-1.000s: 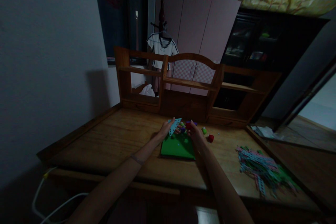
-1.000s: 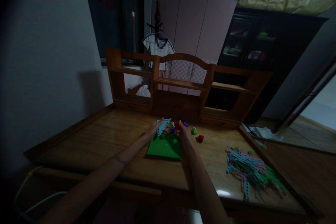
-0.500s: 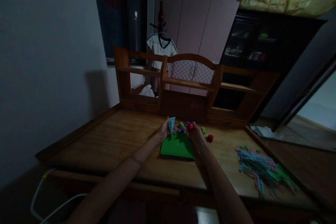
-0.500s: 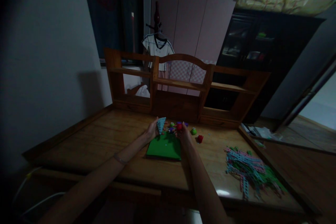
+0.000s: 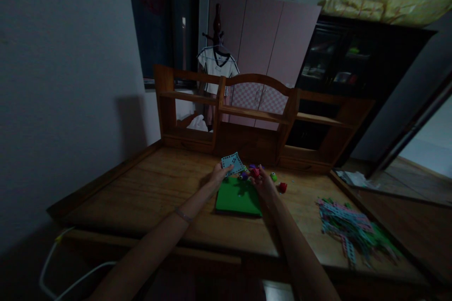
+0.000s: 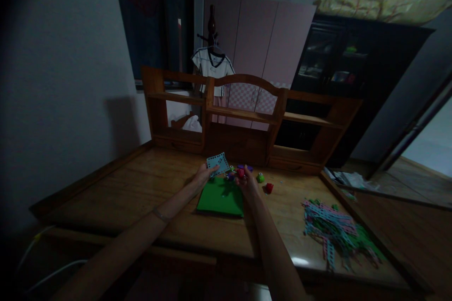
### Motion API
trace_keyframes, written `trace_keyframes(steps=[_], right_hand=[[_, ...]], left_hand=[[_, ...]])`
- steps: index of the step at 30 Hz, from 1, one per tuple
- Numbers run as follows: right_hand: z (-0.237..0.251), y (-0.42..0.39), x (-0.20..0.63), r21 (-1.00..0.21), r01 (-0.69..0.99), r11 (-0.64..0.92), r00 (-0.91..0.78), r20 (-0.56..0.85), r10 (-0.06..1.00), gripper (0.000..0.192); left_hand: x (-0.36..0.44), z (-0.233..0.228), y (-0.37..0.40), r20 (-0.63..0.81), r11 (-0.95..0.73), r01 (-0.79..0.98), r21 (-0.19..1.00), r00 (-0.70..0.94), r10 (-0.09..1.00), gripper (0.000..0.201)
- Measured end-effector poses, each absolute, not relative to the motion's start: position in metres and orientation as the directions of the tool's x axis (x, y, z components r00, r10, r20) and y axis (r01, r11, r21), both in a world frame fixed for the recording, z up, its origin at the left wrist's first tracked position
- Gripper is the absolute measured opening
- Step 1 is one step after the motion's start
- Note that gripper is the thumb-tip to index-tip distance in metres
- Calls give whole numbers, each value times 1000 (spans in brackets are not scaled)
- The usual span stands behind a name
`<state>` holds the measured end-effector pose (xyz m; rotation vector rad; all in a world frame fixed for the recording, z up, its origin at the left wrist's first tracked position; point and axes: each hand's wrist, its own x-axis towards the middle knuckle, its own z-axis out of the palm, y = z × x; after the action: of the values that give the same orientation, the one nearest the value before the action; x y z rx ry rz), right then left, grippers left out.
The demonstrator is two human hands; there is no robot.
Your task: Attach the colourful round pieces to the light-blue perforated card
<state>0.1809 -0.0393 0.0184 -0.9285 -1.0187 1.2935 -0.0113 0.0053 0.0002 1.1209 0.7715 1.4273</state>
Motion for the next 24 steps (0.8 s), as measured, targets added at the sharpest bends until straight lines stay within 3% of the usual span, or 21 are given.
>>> trace_keyframes(steps=[6,24], right_hand=[[16,-39,181,-950,-299,93,17,93,996,34],[9,-39,180,-970,-203,135,30,131,991,26]], left_hand=[[-12,-4,10,178,-158,-342,926,28,984,44],[-10,-9,11,197,-178,-322,930,27,980,41]])
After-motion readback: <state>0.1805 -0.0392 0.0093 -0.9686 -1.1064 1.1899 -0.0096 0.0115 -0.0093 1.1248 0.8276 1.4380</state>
